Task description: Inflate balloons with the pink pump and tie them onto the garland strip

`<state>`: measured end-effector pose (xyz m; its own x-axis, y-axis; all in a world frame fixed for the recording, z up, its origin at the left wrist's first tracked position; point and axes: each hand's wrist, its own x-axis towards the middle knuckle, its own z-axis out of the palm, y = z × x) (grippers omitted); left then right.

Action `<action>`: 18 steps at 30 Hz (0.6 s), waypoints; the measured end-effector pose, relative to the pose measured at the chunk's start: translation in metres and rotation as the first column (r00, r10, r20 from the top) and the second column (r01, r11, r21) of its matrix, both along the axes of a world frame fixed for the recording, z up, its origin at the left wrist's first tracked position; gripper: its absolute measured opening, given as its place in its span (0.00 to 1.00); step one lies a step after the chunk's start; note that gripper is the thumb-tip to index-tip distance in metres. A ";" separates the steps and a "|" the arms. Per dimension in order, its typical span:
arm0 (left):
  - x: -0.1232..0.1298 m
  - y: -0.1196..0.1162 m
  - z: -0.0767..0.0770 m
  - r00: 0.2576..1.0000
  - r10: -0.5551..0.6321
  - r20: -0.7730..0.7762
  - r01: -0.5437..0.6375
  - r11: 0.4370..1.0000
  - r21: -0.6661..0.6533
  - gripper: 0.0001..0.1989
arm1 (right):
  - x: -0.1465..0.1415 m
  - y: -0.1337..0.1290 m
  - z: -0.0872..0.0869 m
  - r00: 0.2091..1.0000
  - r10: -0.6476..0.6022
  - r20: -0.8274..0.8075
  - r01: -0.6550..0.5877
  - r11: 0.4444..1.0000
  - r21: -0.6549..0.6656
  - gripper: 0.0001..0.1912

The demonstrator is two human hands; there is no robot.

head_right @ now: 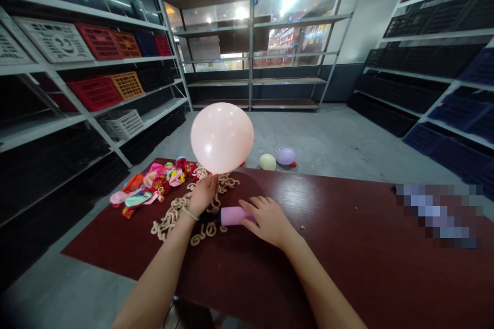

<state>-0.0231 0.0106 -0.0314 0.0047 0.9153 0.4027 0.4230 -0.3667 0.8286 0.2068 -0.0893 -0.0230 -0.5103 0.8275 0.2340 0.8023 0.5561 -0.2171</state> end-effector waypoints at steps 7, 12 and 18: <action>0.008 -0.005 0.002 0.994 -0.088 0.070 0.093 0.993 -0.077 0.10 | -0.004 0.002 -0.004 0.999 0.010 -0.036 -0.007 0.997 0.079 0.22; 0.009 -0.004 -0.003 0.991 -0.123 0.060 0.126 0.990 -0.056 0.08 | -0.005 0.002 0.011 1.000 0.021 -0.017 -0.015 0.965 0.261 0.18; 0.010 -0.005 -0.003 0.927 -0.142 -0.347 0.126 0.990 -0.068 0.09 | -0.005 0.022 0.061 0.973 -0.003 0.232 -0.143 0.778 0.612 0.23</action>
<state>-0.0135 0.0055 -0.0345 0.2614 0.9132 0.3127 0.6383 -0.4066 0.6536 0.2014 -0.0674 0.0383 -0.6576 0.4979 0.5653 0.7403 0.5663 0.3624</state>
